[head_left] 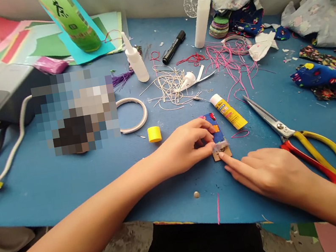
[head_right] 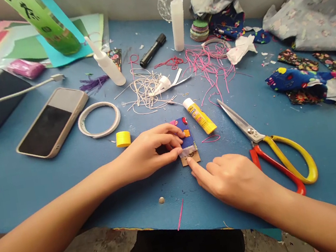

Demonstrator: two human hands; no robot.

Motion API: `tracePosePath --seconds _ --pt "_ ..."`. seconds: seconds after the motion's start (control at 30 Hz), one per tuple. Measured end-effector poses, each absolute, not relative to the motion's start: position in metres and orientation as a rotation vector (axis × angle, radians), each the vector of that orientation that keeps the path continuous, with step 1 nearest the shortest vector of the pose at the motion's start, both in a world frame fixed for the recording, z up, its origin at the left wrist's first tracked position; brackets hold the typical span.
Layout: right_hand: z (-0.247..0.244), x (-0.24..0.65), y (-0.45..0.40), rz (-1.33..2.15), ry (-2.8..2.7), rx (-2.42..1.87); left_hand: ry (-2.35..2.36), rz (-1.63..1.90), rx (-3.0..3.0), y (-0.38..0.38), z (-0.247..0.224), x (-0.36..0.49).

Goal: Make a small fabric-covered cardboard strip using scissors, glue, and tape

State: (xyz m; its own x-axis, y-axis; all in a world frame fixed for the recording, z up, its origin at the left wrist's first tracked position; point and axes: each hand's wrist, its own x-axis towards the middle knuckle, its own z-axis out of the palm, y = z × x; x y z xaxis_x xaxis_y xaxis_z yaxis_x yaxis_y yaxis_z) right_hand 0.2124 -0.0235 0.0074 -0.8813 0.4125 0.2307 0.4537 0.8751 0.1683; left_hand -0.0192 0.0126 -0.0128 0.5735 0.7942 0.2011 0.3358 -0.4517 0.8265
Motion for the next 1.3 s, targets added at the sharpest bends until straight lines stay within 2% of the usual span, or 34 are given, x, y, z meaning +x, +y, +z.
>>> tracePosePath --seconds 0.23,0.57,0.9,1.1,1.3 --pt "0.008 0.207 -0.030 -0.276 -2.726 -0.736 0.899 0.752 2.016 0.013 -0.012 -0.018" --pt "0.007 0.208 -0.030 -0.160 -2.832 -0.867 0.946 0.696 1.978 0.013 -0.009 -0.019" --pt "0.008 0.208 -0.040 -0.367 -2.964 -0.761 1.029 0.670 1.923 0.011 -0.006 -0.017" --pt "0.014 0.210 -0.032 -0.054 -2.796 -0.709 1.022 0.669 1.925 0.011 -0.006 -0.018" --pt "0.010 0.212 -0.010 0.226 -2.495 -1.150 1.044 0.650 1.900 0.011 -0.006 -0.018"
